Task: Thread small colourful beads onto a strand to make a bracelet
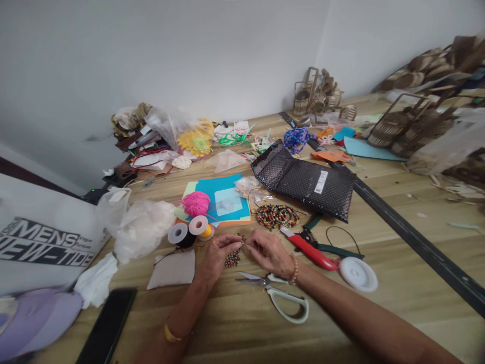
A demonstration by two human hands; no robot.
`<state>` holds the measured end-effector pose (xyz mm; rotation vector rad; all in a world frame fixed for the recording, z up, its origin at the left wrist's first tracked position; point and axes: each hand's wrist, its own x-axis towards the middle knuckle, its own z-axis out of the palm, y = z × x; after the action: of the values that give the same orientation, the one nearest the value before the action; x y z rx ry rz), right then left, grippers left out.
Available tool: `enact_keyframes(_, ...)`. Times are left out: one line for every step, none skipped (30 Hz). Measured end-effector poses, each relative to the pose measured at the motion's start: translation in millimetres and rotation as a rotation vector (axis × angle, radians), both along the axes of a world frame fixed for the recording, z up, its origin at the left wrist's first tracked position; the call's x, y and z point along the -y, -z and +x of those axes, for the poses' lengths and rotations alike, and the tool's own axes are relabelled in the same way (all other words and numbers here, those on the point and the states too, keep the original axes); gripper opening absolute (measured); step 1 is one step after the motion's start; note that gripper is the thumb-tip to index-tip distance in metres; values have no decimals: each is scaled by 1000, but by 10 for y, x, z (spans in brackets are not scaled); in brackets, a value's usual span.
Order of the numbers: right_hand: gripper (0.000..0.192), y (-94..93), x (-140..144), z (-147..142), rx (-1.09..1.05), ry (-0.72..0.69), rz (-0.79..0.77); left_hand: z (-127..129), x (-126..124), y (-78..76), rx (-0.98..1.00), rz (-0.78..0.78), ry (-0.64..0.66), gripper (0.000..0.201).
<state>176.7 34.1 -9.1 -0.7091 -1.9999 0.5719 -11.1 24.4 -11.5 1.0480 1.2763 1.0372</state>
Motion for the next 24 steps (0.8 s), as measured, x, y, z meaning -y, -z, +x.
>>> enact_keyframes(15, 1, -3, 0, 1, 2, 2, -4, 0, 12, 6, 0, 4, 24)
enact_keyframes(15, 2, -6, -1, -5, 7, 7, -8, 0, 24, 9, 2, 11, 25)
enact_keyframes(16, 2, -9, -2, -12, 10, 14, -12, 1, 35, 12, 2, 20, 26)
enact_keyframes(16, 1, -11, -4, -21, 12, 20, -16, 1, 43, 18, 0, 28, 26)
enact_keyframes(15, 0, -12, -6, -31, 13, 23, -19, 2, 49, 30, -8, 36, 26)
enact_keyframes(15, -1, -12, -7, -38, 12, 24, -20, 3, 52, 47, -19, 43, 25)
enact_keyframes(15, -2, -12, -7, -43, 12, 23, -19, 3, 53, 67, -32, 45, 25)
enact_keyframes(15, -3, -11, -7, -43, 10, 21, -17, 4, 50, 86, -43, 43, 24)
enact_keyframes(15, -2, -9, -6, -42, 9, 21, -13, 4, 45, 103, -51, 37, 23)
enact_keyframes(15, 1, -8, -4, -43, 8, 24, -9, 5, 38, 117, -55, 29, 23)
enact_keyframes(15, 6, -8, -2, -42, 7, 28, -5, 4, 30, 127, -58, 22, 22)
enact_keyframes(14, 12, -7, 0, -42, 8, 32, -2, 3, 23, 134, -60, 15, 22)
enact_keyframes(14, 19, -8, 1, -40, 10, 33, 0, 2, 16, 140, -64, 13, 22)
enact_keyframes(14, 26, -8, 1, -39, 12, 30, 1, 0, 12, 147, -70, 12, 23)
enact_keyframes(14, 33, -9, 1, -35, 15, 25, 1, -2, 10, 152, -76, 10, 23)
enact_keyframes(14, 37, -11, 0, -33, 17, 19, -1, -3, 9, 155, -83, 10, 24)
enact_keyframes(14, 40, -12, -2, -31, 18, 15, -3, -5, 11, 156, -90, 10, 25)
enact_keyframes(14, 41, -13, -4, -32, 18, 15, -7, -6, 14, 155, -96, 11, 25)
enact_keyframes(14, 40, -13, -5, -34, 18, 17, -12, -8, 17, 152, -98, 16, 26)
enact_keyframes(14, 37, -14, -7, -36, 16, 21, -17, -9, 22, 148, -95, 21, 26)
enact_keyframes(14, 34, -13, -7, -39, 15, 24, -22, -10, 27, 142, -90, 28, 26)
enact_keyframes(14, 31, -13, -7, -40, 14, 26, -26, -11, 32, 135, -80, 33, 25)
enact_keyframes(14, 28, -12, -7, -39, 13, 25, -31, -12, 38, 128, -69, 38, 25)
enact_keyframes(14, 26, -11, -6, -38, 13, 23, -35, -14, 45, 118, -59, 42, 26)
